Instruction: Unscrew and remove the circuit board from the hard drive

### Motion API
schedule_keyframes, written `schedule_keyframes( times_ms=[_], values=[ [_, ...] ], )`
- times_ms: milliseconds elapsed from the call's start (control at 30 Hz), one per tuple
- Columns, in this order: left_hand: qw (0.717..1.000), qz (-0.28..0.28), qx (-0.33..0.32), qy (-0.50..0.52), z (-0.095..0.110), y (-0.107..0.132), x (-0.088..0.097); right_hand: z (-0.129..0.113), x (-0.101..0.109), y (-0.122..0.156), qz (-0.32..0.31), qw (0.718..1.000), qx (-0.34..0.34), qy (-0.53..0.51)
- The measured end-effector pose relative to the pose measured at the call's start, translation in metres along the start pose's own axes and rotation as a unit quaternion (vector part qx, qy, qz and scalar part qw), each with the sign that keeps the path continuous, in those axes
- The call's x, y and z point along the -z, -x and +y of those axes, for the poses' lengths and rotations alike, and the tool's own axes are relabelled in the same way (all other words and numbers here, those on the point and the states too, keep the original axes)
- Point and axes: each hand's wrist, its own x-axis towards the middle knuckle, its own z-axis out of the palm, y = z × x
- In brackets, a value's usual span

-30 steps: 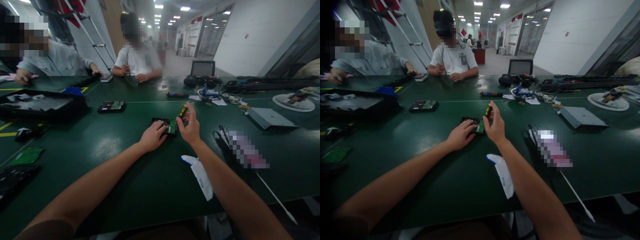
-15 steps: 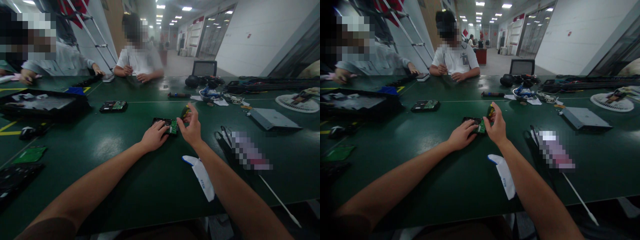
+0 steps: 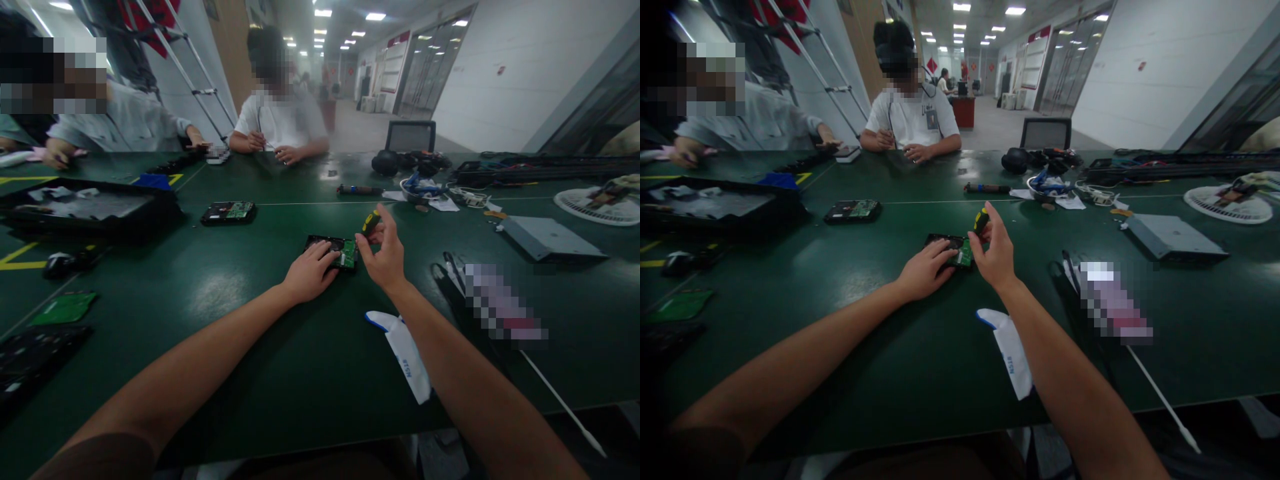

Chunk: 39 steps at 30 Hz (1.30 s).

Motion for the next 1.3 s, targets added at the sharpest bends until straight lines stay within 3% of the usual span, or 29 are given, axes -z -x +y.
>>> schedule_keyframes(
  times_ms=[267,467,833,1300],
  values=[
    [1.0,0.006,-0.008,-0.004,0.0,-0.0003,-0.0005,-0.0016,0.0001,0.001,-0.032,0.999,-0.004,-0.036],
    [1.0,0.01,-0.008,-0.002,-0.0002,0.0001,-0.0014,-0.0002,-0.0016,0.0006,0.005,1.0,0.003,0.001],
    [1.0,0.006,-0.011,-0.001,0.0003,0.0002,0.0005,-0.0008,-0.0004,0.0022,-0.037,0.999,0.012,-0.007],
    [1.0,0.006,-0.005,0.002,0.0008,0.0001,0.0001,-0.002,-0.0002,0.0015,-0.017,1.0,0.013,0.01]
  ],
)
